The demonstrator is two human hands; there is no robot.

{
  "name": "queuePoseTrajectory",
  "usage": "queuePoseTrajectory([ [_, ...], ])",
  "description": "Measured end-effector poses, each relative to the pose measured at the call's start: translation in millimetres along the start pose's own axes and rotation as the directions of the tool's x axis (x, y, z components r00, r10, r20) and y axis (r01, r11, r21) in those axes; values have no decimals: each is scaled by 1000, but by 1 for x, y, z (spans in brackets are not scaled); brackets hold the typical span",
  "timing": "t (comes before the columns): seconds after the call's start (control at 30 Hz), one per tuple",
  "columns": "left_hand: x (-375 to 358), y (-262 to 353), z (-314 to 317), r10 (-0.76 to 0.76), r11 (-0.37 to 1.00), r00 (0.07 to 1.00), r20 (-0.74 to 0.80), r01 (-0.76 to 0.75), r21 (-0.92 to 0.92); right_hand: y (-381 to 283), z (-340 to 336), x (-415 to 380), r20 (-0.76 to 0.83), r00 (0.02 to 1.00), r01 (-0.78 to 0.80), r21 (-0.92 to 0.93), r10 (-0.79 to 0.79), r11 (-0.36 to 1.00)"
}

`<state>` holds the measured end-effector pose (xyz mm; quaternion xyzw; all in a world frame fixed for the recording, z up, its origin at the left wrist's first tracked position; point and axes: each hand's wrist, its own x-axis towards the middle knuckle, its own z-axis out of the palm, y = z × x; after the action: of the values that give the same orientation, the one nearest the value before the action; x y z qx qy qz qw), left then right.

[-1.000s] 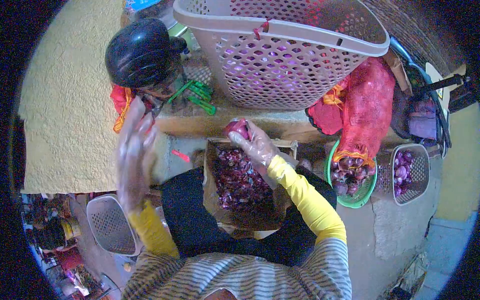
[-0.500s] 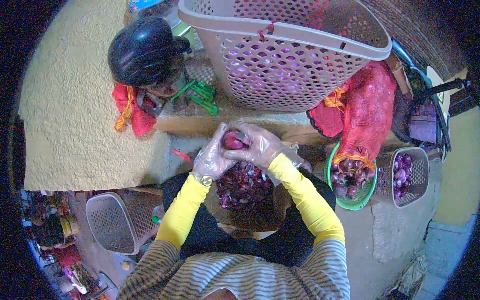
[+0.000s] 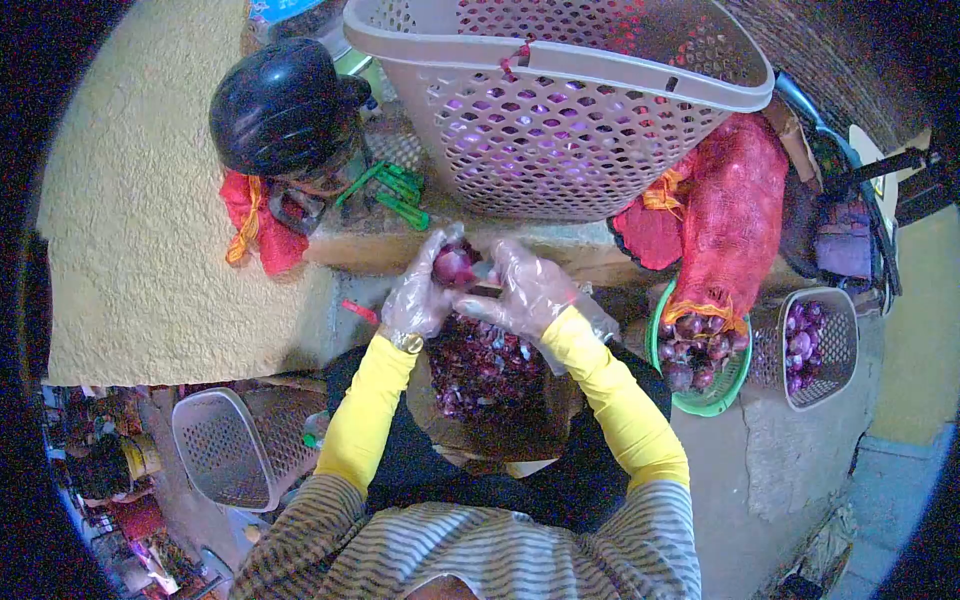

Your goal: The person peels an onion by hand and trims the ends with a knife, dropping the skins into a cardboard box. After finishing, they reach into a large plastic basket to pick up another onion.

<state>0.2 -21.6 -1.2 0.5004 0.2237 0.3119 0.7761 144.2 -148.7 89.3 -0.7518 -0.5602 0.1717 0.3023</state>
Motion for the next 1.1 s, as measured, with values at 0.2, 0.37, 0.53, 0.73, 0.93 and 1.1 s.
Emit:
queuePoseTrajectory([
  [0.2,21,-30,-33,74,992,997,27,-76,101,15,6,0,299,954,58,-125,-18,990],
  [0.37,23,-27,-34,61,982,998,-10,-59,178,28,15,-4,299,945,144,-8,-135,990],
  [0.53,4,24,1,117,948,987,110,-144,284,8,-5,2,462,886,100,-95,-45,990],
  [0.73,18,23,-6,-131,970,991,-6,127,-209,10,-6,4,230,973,23,27,-29,999],
  [0.93,23,-10,-28,69,943,991,115,-103,317,20,13,9,1,990,-138,199,140,970],
  [1.1,0,37,-6,418,440,844,337,-512,738,40,41,14,19,999,-52,463,48,885],
])
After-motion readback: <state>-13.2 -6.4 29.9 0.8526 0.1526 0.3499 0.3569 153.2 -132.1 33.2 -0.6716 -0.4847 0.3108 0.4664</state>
